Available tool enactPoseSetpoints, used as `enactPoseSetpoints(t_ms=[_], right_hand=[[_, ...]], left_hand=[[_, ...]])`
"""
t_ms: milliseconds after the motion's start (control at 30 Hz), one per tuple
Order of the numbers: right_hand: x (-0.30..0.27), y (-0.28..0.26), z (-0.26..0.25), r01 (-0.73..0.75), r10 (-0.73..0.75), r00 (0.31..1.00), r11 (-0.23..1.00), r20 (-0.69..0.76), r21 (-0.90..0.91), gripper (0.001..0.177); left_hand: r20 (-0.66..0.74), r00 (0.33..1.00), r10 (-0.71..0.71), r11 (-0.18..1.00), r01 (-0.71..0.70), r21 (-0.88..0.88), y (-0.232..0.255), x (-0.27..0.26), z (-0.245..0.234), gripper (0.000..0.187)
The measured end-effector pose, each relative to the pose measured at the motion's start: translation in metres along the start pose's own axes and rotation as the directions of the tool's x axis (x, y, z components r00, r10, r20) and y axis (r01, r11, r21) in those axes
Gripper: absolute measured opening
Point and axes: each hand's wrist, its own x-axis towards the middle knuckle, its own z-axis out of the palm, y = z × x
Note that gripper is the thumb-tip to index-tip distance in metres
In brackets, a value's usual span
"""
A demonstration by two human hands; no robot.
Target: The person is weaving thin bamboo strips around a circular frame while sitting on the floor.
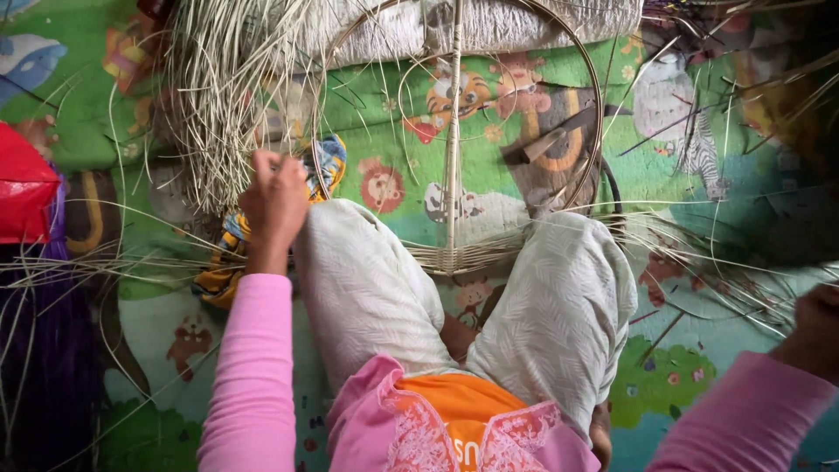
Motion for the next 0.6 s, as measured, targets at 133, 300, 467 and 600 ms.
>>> enactPoseSetpoints(t_ms=[133,300,467,600], right_hand=[[0.030,0.009,0.064,0.142,-0.112,0.983,0.966,0.145,-0.217,0.013],[0.073,0.066,0.106,0.345,-0.198,0.918,0.829,0.345,-0.441,0.016],[-0.016,0.147,0.138,0.546,-0.218,0.812,0.609,0.541,-0.575,0.033],[-0.144,0.253,0.280,0.631,-0.034,0.238,0.765,0.971,-0.128,0.043]], left_hand=[[0.001,0.997,-0.072,0.995,0.072,0.065,-0.049,-0.001,0.024,0.006],[-0.097,0.995,-0.030,0.993,0.041,0.109,-0.033,-0.008,0.034,0.005],[-0.286,0.809,0.513,0.857,-0.465,0.221,0.102,-0.034,0.075,0.007],[-0.426,0.498,0.755,0.545,-0.838,-0.014,0.187,-0.059,0.067,0.012]])
